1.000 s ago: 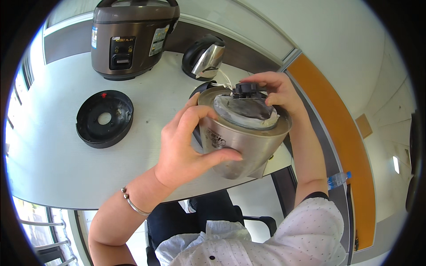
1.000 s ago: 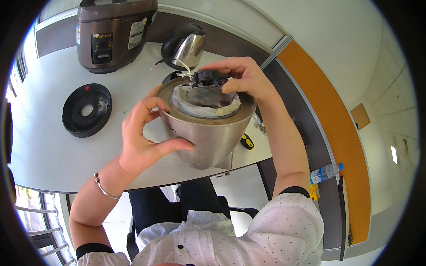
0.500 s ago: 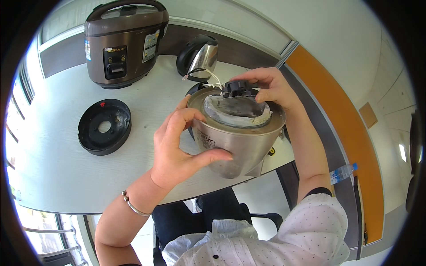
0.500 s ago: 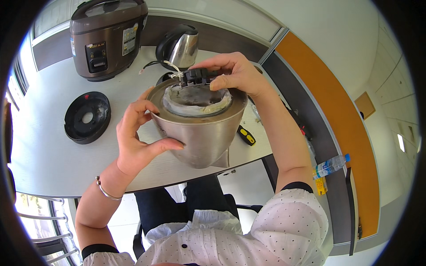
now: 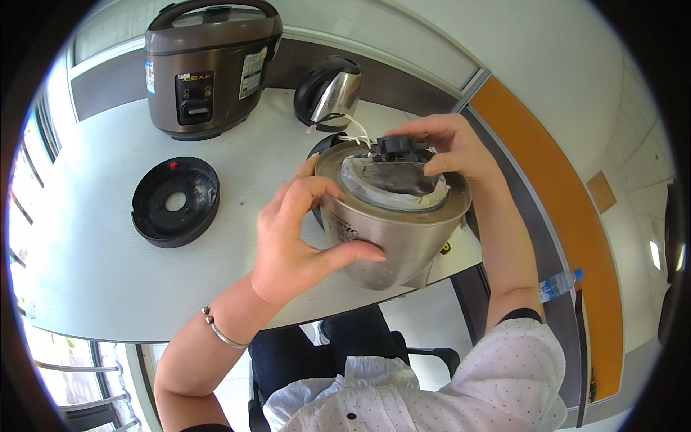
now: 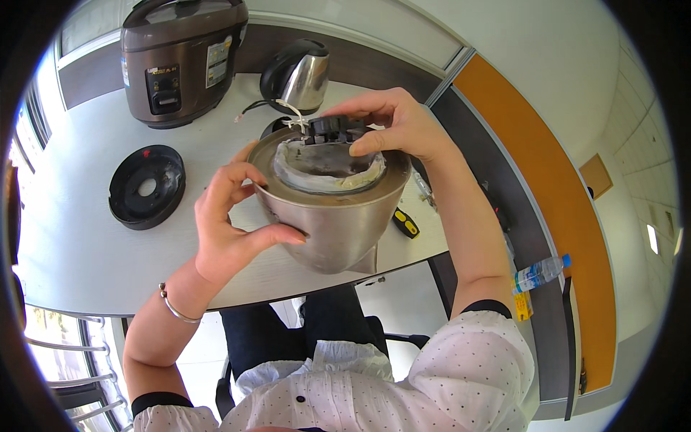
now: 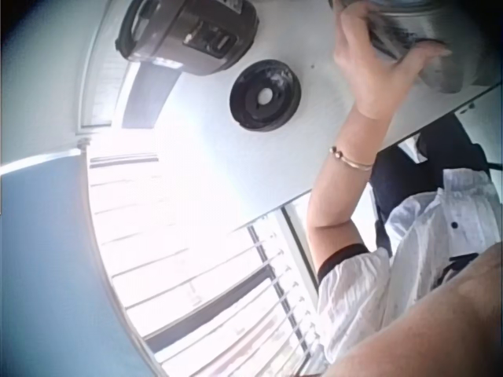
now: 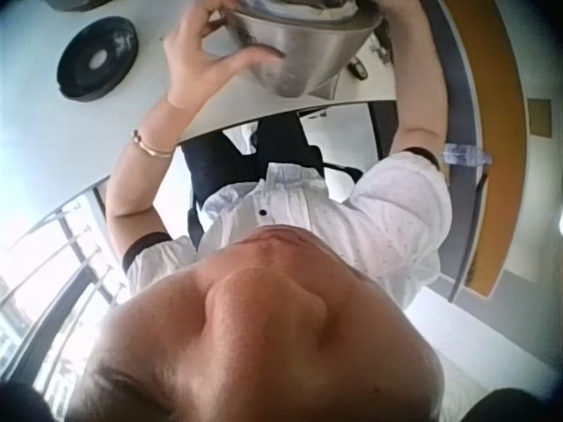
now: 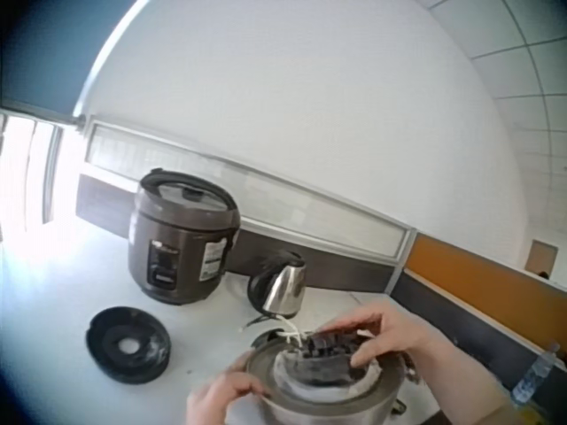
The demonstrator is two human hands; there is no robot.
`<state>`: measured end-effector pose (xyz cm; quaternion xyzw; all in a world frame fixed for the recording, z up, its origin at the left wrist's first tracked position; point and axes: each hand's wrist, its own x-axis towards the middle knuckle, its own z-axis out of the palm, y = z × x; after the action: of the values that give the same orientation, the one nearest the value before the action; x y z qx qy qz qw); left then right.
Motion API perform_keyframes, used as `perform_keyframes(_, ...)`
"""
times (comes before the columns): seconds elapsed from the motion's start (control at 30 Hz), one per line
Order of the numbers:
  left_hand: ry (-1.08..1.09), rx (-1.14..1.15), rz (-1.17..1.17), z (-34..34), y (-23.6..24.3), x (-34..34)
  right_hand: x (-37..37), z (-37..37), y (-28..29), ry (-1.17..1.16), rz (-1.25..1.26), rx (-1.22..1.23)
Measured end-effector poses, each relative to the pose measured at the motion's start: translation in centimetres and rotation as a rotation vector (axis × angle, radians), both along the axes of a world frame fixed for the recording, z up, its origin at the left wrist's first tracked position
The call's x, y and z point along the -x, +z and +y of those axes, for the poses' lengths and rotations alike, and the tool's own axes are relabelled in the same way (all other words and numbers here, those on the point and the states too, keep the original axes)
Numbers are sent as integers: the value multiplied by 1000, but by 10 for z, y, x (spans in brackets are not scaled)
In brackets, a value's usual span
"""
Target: The person disassembles the base of a stainless steel electric kettle, removes the heating element, and then reassembles the unit using a screwdriver and their hands. They manipulate the internal wires and components to fit the parts back together.
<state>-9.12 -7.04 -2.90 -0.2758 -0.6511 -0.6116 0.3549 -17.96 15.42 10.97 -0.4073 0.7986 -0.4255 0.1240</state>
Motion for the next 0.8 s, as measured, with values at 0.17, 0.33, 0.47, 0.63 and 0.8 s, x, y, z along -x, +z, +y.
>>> perform_keyframes(0.17, 54, 29, 5, 1, 1, -2, -13, -11, 9, 6, 149, -87)
perform_keyframes(0.33, 75, 45, -7, 0, 3, -4, -23, -18, 10, -25, 375, -157)
perform_keyframes(0.47, 66, 38, 3, 1, 3, -3, -26, -19, 8, -29, 434, -144)
perform_keyframes(0.63, 63, 32, 42, 1, 1, 0, -26, -21, 8, -25, 445, -151)
perform_keyframes(0.8, 77, 42, 39, 0, 0, -1, -26, -24, 9, -32, 411, -155)
